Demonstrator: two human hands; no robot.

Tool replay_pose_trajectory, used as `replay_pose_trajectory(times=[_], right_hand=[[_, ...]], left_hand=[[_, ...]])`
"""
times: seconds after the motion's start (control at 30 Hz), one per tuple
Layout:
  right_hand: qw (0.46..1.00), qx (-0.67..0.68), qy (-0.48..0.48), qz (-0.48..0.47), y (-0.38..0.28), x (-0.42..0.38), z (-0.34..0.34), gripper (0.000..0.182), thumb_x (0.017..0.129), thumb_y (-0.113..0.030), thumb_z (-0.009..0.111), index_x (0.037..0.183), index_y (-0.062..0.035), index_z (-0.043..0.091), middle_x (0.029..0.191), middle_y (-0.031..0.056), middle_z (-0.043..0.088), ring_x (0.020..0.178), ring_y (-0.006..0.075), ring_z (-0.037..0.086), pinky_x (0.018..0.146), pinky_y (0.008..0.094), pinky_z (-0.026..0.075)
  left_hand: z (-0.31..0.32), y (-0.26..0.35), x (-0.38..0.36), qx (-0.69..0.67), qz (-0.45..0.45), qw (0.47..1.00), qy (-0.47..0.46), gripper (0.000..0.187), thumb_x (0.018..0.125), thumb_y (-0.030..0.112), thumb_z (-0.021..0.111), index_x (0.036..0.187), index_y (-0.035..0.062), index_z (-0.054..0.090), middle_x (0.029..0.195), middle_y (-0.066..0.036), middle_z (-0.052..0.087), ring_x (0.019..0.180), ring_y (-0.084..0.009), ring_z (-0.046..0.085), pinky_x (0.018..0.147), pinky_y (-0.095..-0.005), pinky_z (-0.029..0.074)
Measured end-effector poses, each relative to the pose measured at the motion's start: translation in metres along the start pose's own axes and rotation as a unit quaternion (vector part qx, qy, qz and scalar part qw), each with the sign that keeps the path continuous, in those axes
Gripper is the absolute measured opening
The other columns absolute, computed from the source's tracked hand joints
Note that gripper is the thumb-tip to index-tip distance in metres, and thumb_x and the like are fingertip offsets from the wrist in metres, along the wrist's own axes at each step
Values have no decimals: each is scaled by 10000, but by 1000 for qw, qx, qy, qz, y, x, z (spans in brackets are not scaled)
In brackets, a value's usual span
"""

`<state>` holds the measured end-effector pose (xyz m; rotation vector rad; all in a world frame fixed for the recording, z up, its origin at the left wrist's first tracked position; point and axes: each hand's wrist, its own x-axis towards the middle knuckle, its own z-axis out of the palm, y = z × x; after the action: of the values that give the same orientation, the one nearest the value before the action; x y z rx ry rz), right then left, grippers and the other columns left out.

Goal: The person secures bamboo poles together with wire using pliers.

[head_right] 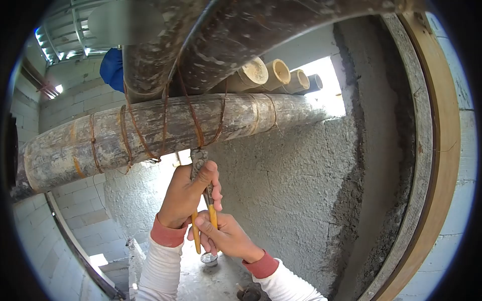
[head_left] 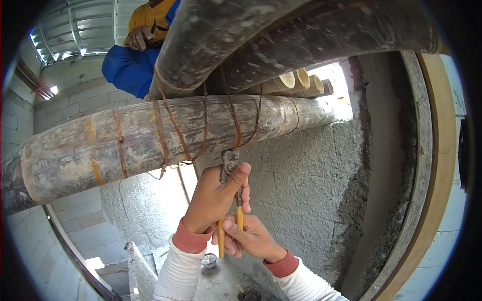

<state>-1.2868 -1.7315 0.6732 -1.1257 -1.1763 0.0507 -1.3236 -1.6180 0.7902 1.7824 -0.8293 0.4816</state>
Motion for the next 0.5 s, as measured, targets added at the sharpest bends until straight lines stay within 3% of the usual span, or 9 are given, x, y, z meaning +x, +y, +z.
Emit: replay_pose_trajectory(times=[0.13,0.33,0.43,0.5], right_hand=[[999,13,48,0,-7,-8,6,437,1126,-376,438,1046,-15,669,760,41,667,503,38,487,454,191,385],[996,63,46,-39,6,-14,2,338,1097,-323,540,1050,-19,680,770,16,662,541,32,466,489,202,338],[996,67,48,-32,5,-16,0,312,1077,-301,585,985,-22,690,770,2,656,584,37,487,521,213,362],[996,61,56,-40,3,-17,-1,404,1069,-372,593,818,-62,663,696,-30,603,618,60,532,579,242,421]], left_hand=[[11,0,-2,-16,-3,999,34,506,1069,495,530,842,43,553,662,-55,599,536,-165,628,564,-306,529],[24,-4,-1,-37,-13,996,82,483,1076,469,530,845,46,545,649,-55,587,525,-173,623,566,-301,524],[33,-3,-1,-46,-16,993,108,456,1091,434,515,836,57,528,625,-48,567,508,-171,611,573,-309,525],[37,-4,-1,-57,-16,991,123,444,1100,415,500,827,65,512,616,-43,554,498,-172,601,575,-315,526]])
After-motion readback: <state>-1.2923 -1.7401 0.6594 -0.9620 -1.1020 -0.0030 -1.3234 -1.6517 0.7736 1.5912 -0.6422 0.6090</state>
